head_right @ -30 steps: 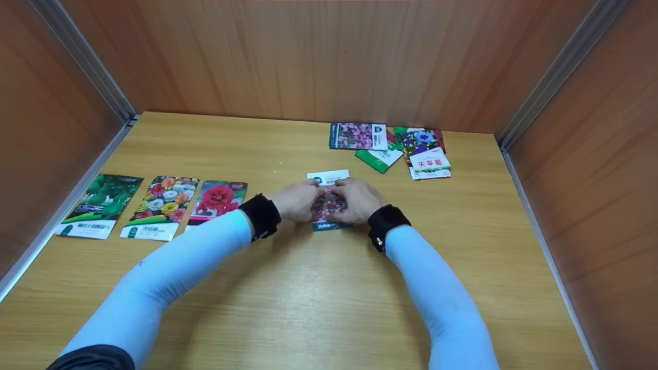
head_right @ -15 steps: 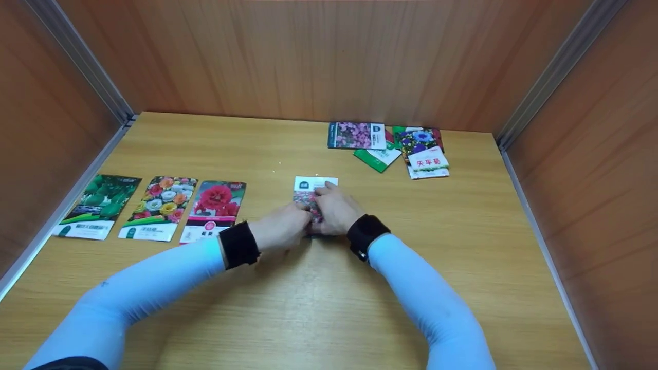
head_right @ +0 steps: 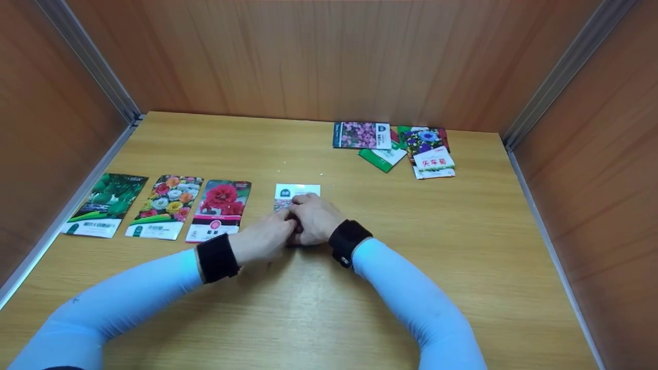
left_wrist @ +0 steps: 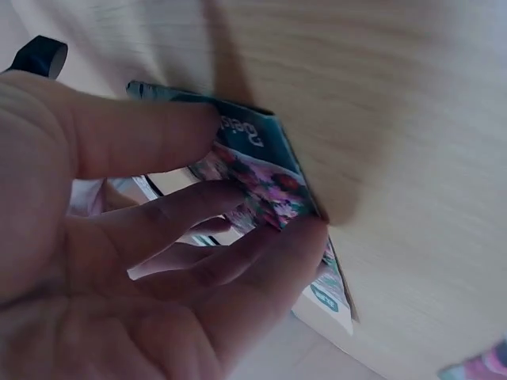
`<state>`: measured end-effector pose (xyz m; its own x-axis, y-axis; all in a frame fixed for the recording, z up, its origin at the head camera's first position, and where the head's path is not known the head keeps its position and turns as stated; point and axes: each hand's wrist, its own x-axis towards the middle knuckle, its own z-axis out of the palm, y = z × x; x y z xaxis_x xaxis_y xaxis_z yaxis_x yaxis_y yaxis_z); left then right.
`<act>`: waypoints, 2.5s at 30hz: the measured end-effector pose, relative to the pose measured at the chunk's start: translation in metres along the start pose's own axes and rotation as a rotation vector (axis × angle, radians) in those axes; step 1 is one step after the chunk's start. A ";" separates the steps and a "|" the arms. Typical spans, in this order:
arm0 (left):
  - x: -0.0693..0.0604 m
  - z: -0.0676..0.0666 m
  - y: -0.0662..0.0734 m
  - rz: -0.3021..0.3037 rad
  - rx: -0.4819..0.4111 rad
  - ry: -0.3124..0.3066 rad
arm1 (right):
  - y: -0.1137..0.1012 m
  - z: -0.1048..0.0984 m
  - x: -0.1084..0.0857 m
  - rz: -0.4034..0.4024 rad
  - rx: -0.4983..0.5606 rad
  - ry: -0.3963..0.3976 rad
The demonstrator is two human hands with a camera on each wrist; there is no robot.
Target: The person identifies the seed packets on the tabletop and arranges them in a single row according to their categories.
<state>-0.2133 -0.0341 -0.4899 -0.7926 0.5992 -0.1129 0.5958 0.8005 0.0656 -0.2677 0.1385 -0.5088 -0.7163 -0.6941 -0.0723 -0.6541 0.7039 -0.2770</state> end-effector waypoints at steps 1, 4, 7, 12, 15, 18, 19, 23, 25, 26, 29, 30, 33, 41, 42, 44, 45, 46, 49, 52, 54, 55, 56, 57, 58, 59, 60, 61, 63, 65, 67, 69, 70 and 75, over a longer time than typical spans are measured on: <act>-0.004 0.000 -0.003 -0.001 -0.006 -0.002 | -0.003 0.002 0.002 -0.001 -0.005 0.002; -0.014 0.001 -0.012 0.006 -0.026 -0.001 | -0.014 0.006 0.010 0.001 -0.032 -0.002; -0.022 0.002 -0.021 0.005 -0.055 0.007 | -0.022 0.009 0.018 -0.003 -0.064 -0.006; -0.025 0.003 -0.029 -0.022 -0.061 0.011 | -0.027 0.010 0.025 -0.006 -0.083 0.004; -0.023 0.004 -0.028 -0.029 -0.052 0.003 | -0.026 0.011 0.024 0.012 -0.076 0.007; -0.020 0.006 -0.026 -0.033 -0.034 0.003 | -0.025 0.012 0.023 0.027 -0.068 -0.001; -0.020 0.006 -0.026 -0.036 -0.024 0.001 | -0.025 0.013 0.023 0.027 -0.066 -0.006; -0.021 0.008 -0.029 -0.049 -0.010 0.003 | -0.027 0.014 0.025 0.020 -0.068 -0.024; -0.022 0.007 -0.031 -0.043 -0.022 0.006 | -0.028 0.014 0.026 0.016 -0.073 -0.026; -0.022 0.006 -0.032 -0.038 -0.033 0.005 | -0.029 0.013 0.027 0.016 -0.079 -0.023; -0.022 -0.001 -0.038 -0.016 -0.090 -0.007 | -0.030 0.013 0.029 0.011 -0.077 -0.010; -0.021 -0.004 -0.041 -0.005 -0.116 -0.019 | -0.030 0.013 0.029 0.011 -0.076 -0.007; -0.017 -0.015 -0.054 0.033 -0.206 -0.061 | -0.030 0.012 0.032 0.019 -0.065 -0.002; -0.010 -0.030 -0.085 0.003 -0.355 -0.158 | -0.034 0.013 0.036 0.051 -0.046 -0.021; -0.011 -0.031 -0.086 -0.003 -0.355 -0.160 | -0.034 0.014 0.037 0.048 -0.045 -0.019; -0.009 -0.031 -0.085 -0.007 -0.337 -0.161 | -0.033 0.013 0.036 0.048 -0.040 -0.011; -0.007 -0.032 -0.085 -0.009 -0.330 -0.161 | -0.033 0.013 0.036 0.049 -0.040 -0.009; -0.006 -0.033 -0.084 -0.011 -0.324 -0.166 | -0.032 0.012 0.035 0.050 -0.037 -0.009; -0.001 -0.037 -0.083 -0.020 -0.311 -0.191 | -0.029 0.007 0.033 0.047 -0.001 0.000; 0.007 -0.042 -0.081 -0.026 -0.285 -0.219 | -0.021 -0.001 0.032 0.042 0.067 0.040; 0.015 -0.047 -0.080 -0.043 -0.270 -0.217 | -0.012 -0.009 0.031 0.059 0.154 0.097; 0.020 -0.050 -0.079 -0.056 -0.272 -0.206 | -0.005 -0.015 0.031 0.082 0.210 0.133; 0.027 -0.053 -0.078 -0.064 -0.274 -0.184 | 0.002 -0.021 0.030 0.113 0.274 0.172; 0.036 -0.056 -0.078 -0.076 -0.293 -0.158 | 0.011 -0.028 0.029 0.153 0.348 0.216; 0.046 -0.059 -0.077 -0.084 -0.316 -0.131 | 0.021 -0.036 0.028 0.198 0.428 0.265; 0.057 -0.064 -0.075 -0.094 -0.352 -0.102 | 0.032 -0.045 0.026 0.256 0.513 0.310; 0.069 -0.068 -0.074 -0.106 -0.422 -0.076 | 0.043 -0.053 0.023 0.320 0.592 0.356; 0.082 -0.072 -0.073 -0.122 -0.504 -0.060 | 0.055 -0.061 0.019 0.394 0.663 0.396; 0.109 -0.078 -0.068 -0.175 -0.721 -0.029 | 0.079 -0.077 0.011 0.544 0.814 0.470; 0.134 -0.083 -0.063 -0.255 -0.929 0.007 | 0.102 -0.089 0.003 0.694 0.945 0.542; 0.157 -0.085 -0.057 -0.348 -1.051 0.054 | 0.121 -0.097 -0.005 0.800 1.069 0.614; 0.175 -0.085 -0.052 -0.407 -1.015 0.085 | 0.136 -0.101 -0.012 0.884 1.158 0.667; 0.183 -0.084 -0.050 -0.425 -0.942 0.089 | 0.142 -0.101 -0.015 0.920 1.187 0.680; 0.211 -0.076 -0.040 -0.376 -0.549 0.062 | 0.162 -0.093 -0.025 1.032 1.337 0.646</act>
<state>-0.4141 0.0618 -0.4408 -0.9493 0.2642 -0.1707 0.1376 0.8368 0.5300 -0.3784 0.2837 -0.4632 -0.8491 0.2880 -0.4428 0.4505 -0.0428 -0.8917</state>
